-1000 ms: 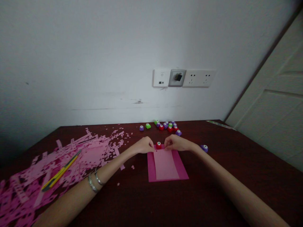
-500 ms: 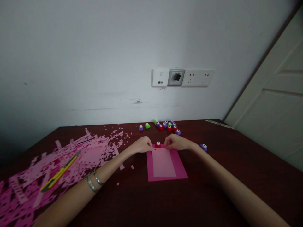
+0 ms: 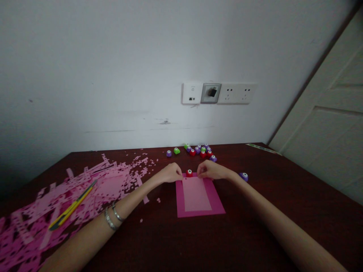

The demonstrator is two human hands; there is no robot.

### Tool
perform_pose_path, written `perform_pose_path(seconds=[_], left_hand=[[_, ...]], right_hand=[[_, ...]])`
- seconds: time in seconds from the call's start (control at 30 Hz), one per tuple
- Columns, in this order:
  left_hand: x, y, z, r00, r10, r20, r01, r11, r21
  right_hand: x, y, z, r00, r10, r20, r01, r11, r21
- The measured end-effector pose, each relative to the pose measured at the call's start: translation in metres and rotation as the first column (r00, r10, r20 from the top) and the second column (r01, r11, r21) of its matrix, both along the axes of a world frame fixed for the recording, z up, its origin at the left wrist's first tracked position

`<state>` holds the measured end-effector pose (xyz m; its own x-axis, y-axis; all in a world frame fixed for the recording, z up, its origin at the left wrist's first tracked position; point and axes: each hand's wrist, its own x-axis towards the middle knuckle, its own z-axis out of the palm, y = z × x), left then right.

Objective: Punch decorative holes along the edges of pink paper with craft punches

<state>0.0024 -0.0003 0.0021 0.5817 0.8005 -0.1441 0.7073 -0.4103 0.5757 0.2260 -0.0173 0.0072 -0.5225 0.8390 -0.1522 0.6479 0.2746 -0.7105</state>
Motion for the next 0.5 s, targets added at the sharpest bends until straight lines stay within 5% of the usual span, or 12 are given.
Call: perform_pose_path(seconds=[0.5], left_hand=[[-0.001,0.0021,-0.0036,1.0,0.009,0.019,-0.009,1.0,0.014]], right_hand=[[-0.0016,0.0004,0.0012,1.0,-0.008,0.02,0.008,1.0,0.016]])
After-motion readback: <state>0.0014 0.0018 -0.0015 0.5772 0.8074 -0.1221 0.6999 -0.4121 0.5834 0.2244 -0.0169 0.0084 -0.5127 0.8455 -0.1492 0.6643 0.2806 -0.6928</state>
